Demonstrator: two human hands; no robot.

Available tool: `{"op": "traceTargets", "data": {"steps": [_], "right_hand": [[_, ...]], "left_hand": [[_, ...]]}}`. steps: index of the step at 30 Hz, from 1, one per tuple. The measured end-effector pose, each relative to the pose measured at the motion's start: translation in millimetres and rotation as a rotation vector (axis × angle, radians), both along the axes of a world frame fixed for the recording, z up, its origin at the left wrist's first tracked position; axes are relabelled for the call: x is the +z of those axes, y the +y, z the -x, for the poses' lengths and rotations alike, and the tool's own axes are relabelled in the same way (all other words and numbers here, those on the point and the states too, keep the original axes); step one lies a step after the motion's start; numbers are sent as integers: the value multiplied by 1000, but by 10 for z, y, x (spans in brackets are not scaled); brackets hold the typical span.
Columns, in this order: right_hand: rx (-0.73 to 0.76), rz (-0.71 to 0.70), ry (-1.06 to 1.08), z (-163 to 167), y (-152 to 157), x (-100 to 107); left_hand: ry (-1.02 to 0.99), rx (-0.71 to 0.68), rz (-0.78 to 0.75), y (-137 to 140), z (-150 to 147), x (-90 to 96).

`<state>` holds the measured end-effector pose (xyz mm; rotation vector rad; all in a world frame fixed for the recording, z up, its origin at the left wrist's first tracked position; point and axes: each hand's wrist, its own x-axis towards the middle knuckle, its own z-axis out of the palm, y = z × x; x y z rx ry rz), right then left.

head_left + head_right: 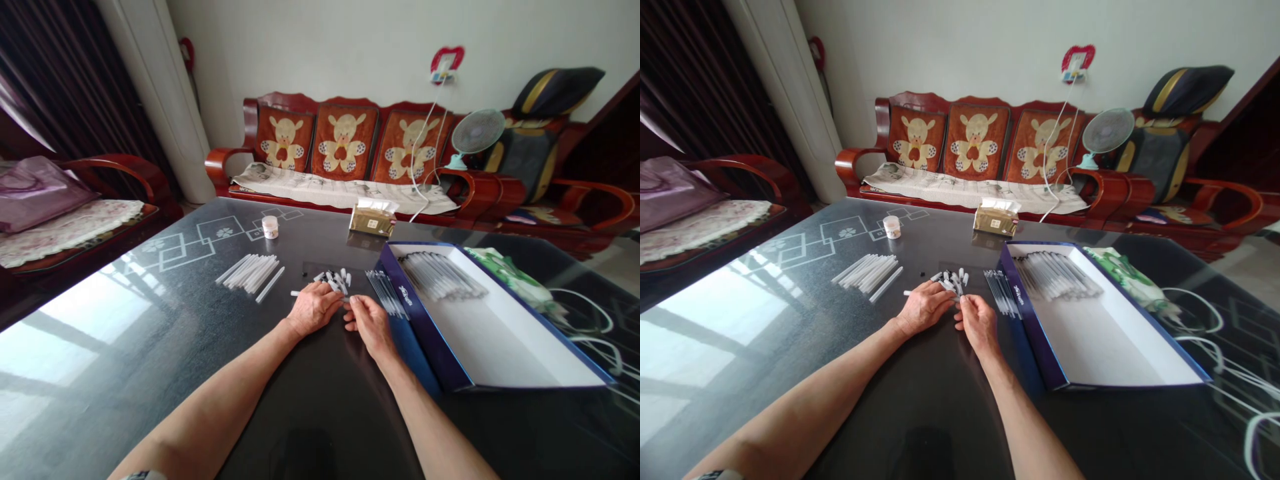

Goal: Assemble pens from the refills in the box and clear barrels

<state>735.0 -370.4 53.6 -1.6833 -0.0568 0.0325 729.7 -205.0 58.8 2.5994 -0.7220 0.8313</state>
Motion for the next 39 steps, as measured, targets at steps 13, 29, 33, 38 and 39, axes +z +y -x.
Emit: {"op": "traceTargets", "data": {"steps": [13,29,33,38,39], "right_hand": [[-5,-3,0,-4,19,11],[14,-27,9,16,8,36],[-19,16,40,15,20,52],[-24,16,48,5,33,31],[-22,5,43,9,32,34]], "left_hand": [[26,12,0,6,8,3],[11,7,29,17,-4,-12],[11,4,30,15,0,-7],[19,-4,25,5,9,-4],[21,-4,26,3,8,-5]]}}
